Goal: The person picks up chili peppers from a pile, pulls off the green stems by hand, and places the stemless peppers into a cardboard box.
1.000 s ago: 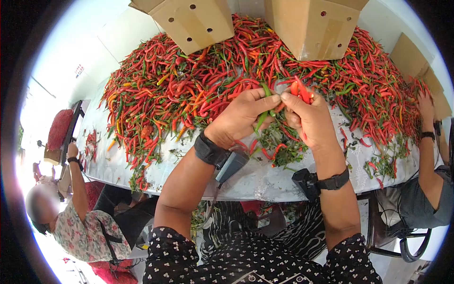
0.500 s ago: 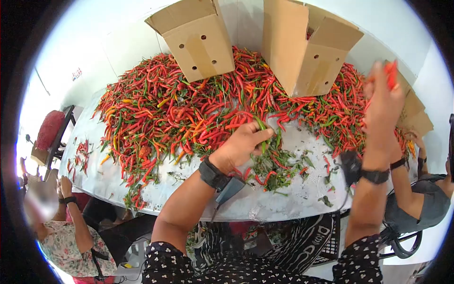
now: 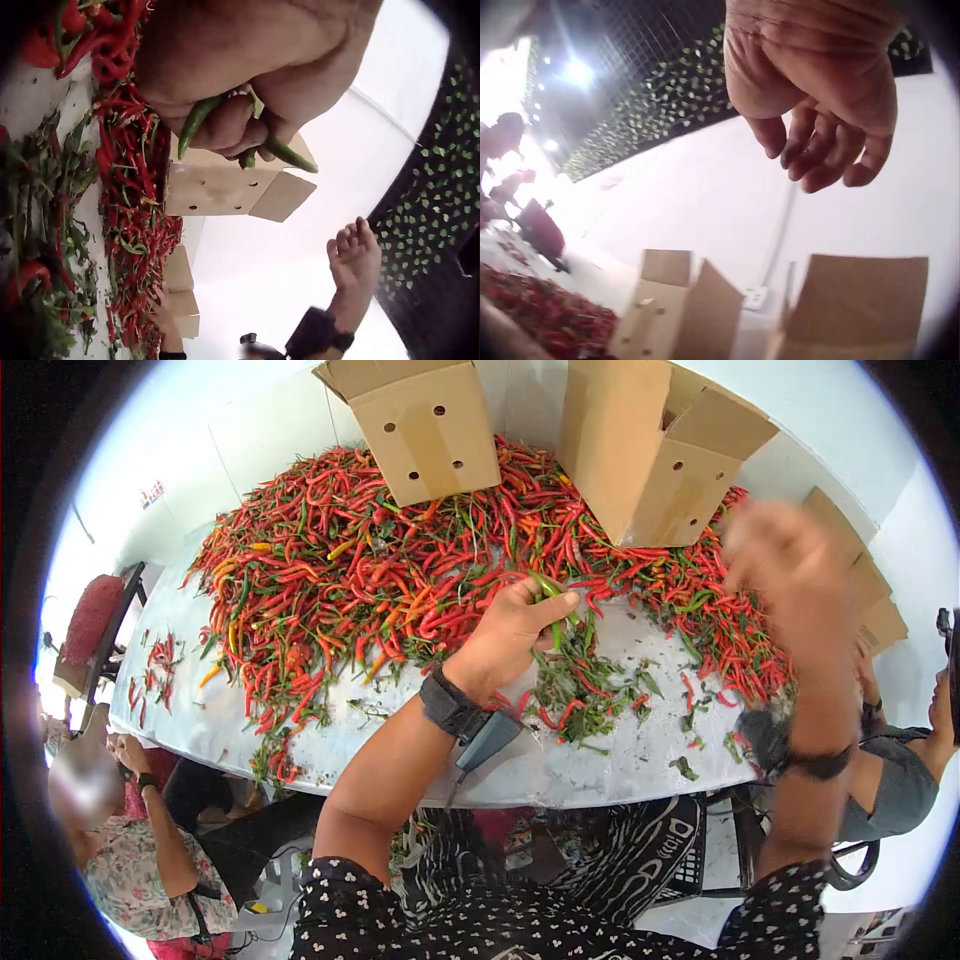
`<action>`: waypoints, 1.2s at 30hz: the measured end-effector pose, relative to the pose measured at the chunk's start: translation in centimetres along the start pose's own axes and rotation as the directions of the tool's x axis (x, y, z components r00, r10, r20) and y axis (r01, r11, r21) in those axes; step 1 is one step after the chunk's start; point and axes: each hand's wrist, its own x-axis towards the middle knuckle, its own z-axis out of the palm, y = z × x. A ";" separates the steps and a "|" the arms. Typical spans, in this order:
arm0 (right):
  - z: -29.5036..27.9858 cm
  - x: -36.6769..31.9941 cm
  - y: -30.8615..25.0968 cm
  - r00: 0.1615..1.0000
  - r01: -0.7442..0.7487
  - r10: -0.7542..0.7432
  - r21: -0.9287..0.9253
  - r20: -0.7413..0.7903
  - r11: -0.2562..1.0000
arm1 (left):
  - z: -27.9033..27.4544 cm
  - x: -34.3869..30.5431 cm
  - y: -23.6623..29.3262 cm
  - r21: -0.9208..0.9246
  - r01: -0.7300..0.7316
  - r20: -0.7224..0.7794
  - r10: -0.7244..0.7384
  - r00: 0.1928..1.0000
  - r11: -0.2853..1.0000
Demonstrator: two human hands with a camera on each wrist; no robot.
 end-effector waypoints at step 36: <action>10.7 -3.5 7.6 0.890 -0.411 0.214 0.506 0.402 0.759 | 1.9 -1.4 -0.3 0.115 -0.194 -0.039 0.199 0.979 0.974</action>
